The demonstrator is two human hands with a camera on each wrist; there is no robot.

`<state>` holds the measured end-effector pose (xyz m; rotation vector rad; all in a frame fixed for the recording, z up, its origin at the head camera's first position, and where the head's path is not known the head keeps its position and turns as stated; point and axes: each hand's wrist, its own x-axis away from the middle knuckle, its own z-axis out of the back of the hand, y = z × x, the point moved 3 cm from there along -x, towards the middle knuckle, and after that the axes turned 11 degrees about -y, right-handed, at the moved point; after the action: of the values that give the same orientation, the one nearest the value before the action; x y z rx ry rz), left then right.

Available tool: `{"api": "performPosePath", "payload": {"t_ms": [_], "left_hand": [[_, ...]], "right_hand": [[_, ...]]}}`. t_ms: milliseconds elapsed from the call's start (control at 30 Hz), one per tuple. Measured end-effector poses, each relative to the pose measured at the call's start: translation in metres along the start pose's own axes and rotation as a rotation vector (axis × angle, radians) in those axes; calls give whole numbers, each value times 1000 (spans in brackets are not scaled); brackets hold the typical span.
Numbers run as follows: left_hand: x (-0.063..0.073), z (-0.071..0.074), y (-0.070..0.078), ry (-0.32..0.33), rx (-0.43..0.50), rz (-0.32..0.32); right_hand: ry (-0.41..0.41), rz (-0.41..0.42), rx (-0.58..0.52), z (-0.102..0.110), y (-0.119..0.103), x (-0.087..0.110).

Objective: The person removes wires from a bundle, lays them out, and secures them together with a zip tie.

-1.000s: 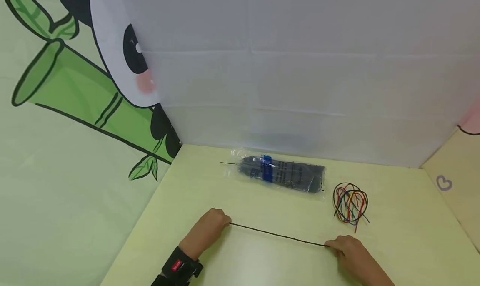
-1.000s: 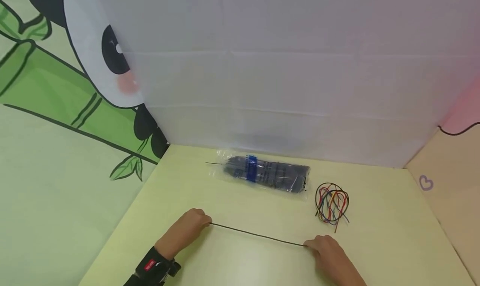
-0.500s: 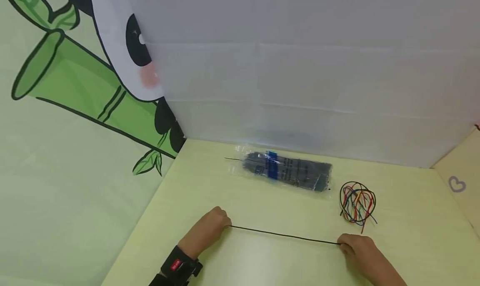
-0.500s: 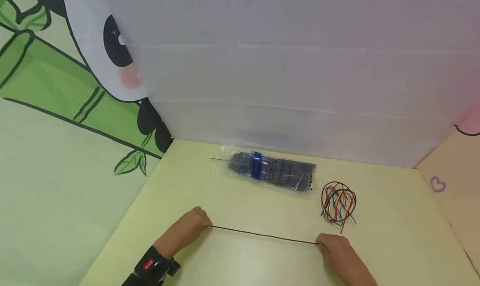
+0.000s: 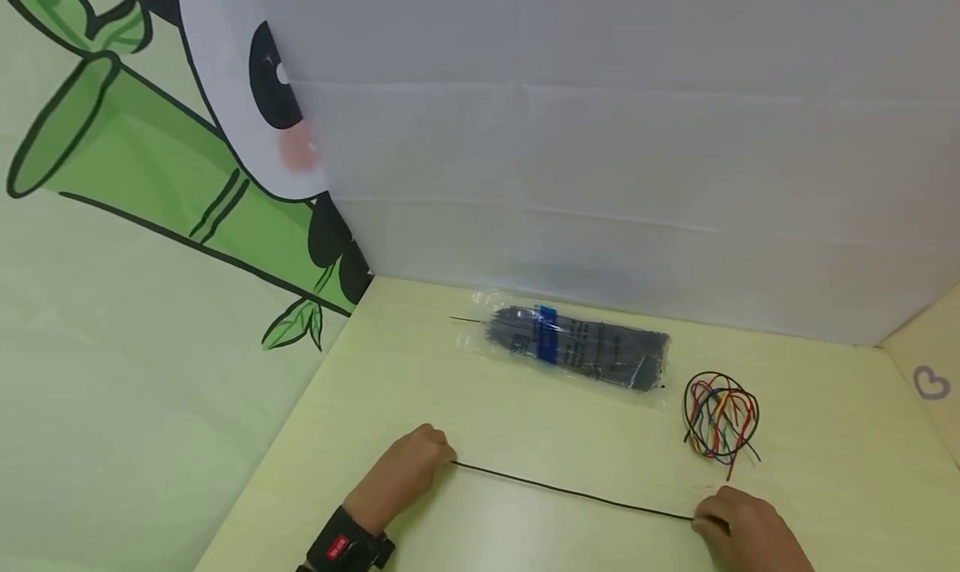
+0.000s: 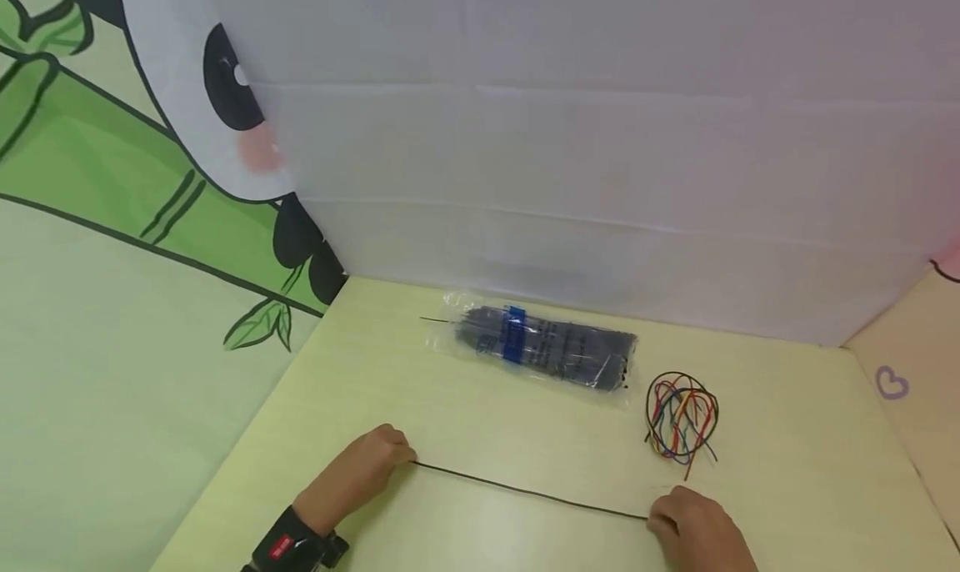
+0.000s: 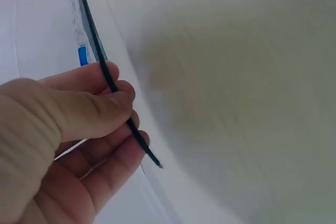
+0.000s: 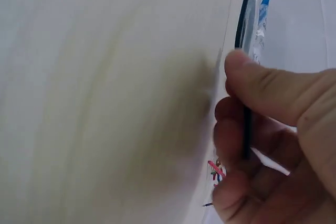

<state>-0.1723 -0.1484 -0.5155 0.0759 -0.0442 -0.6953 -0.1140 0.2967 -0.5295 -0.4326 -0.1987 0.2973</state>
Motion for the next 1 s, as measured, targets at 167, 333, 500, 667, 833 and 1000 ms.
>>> {"api": "performPosePath", "payload": {"t_ms": [167,333,500,667,833,1000], "left_hand": [[0,-2,2,-64,32,14],[-1,-2,1,-88,74,1],[1,-2,-2,-89,119,-10],[0,-1,-1,-56,112,-21],[-4,-1,1,-18,-1,2],[-5,-4,6,20,-30,-5]], "right_hand": [[-68,-11,11,0,2,4],[-48,63,62,2,6,8],[-25,111,37,1,6,13],[-41,122,33,3,8,14],[107,131,249,7,1,5],[-37,-32,240,16,-10,-3]]}}
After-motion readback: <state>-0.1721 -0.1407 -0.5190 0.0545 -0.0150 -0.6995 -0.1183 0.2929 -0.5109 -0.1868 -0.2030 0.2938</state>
